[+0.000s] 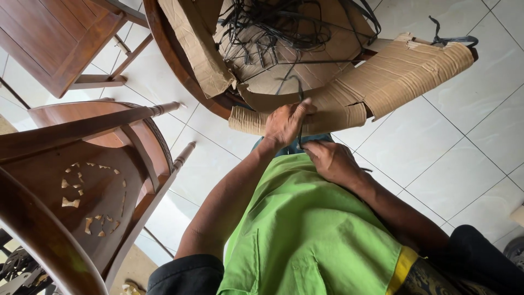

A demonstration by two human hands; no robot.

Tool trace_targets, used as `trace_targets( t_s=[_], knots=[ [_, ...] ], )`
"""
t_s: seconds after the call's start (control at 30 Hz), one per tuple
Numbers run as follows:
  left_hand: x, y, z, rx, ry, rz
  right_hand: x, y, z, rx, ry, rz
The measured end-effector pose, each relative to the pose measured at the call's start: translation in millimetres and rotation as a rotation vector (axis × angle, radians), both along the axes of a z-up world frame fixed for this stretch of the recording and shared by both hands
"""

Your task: Wrap a wooden chair with cardboard and secure it with plastic straps for shipping

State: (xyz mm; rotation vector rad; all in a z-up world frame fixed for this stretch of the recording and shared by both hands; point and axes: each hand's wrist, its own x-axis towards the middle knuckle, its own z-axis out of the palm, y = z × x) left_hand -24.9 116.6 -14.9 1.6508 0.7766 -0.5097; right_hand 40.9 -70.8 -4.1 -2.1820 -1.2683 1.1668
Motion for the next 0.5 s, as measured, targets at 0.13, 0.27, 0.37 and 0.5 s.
trace_targets(
  t_s=[0.13, 0.27, 0.37, 0.5],
  knots=[
    [-2, -8, -26, 0.098, 0.073, -0.070, 12, 1, 10, -0.067, -0.025, 0.091],
    [-18, -47, -76, 0.547, -0.161, -0.115, 27, -13, -1, -0.135, -0.001, 0.137],
    [-22, -60, -86, 0.815, -0.355, -0.074, 33, -13, 5, -0.197, 0.041, 0.163],
    [-25, -66, -101, 0.902, -0.385, -0.079, 39, -8, 12, -0.273, 0.073, 0.157]
  ],
)
